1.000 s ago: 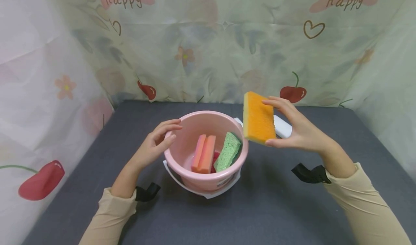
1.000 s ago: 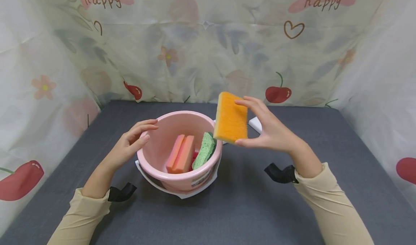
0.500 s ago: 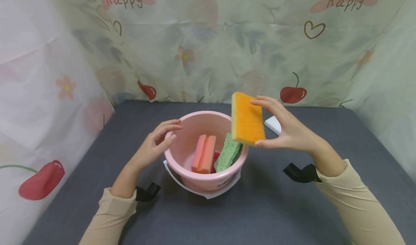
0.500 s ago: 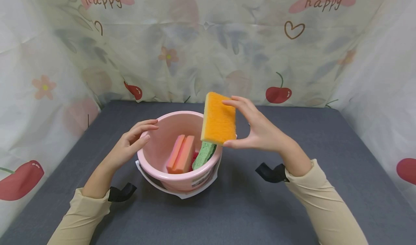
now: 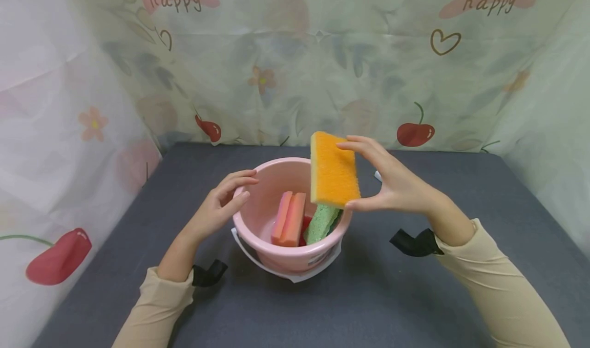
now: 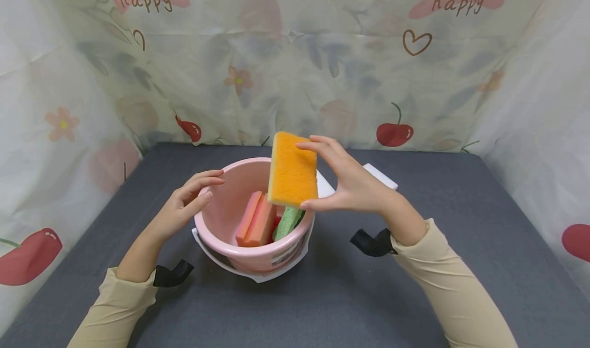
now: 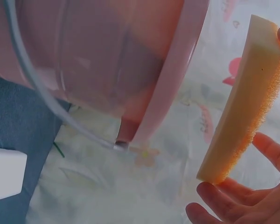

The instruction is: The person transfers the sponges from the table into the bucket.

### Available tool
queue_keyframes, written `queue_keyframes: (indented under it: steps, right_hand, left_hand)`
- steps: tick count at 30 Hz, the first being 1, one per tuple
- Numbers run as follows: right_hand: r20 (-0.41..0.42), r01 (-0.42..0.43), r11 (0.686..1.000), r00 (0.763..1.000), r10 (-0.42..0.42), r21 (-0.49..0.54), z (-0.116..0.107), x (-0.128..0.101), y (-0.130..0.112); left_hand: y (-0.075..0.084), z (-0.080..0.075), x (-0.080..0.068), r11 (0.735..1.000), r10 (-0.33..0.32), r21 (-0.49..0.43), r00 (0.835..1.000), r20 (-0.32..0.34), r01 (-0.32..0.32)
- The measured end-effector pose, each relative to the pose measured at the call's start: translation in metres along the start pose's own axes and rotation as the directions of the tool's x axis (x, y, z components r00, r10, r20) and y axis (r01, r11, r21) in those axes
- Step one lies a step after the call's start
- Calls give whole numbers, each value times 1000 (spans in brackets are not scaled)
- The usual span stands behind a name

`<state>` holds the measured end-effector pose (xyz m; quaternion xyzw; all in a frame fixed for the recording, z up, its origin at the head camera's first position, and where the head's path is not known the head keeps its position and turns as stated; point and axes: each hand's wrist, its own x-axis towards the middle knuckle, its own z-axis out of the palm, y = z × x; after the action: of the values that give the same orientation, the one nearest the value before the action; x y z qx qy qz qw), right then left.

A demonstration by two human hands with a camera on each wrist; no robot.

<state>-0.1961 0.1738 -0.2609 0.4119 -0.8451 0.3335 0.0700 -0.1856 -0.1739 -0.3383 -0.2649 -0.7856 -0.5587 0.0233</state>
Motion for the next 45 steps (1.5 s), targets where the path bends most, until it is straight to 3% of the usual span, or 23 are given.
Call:
queue_keyframes:
  steps: [6,20,29,45]
  right_hand:
    - [22,25,1000,999,-25,-15,5,8,-7]
    - [123,-12,1000,992,14,-18,21,22,-20]
    - [170,-64,992,985,45,108,32,27,-28]
    - [230,-124,985,968,95,115,49,35,-31]
  left_hand:
    - [1,0,0,1000,-6,3,1000,0,6]
    - [1,0,0,1000,-28,9,1000,0,28]
    - [0,0,0,999,-32,14,999,3,32]
    - [-1,0,0,1000,-27,-2,1000,6,27]
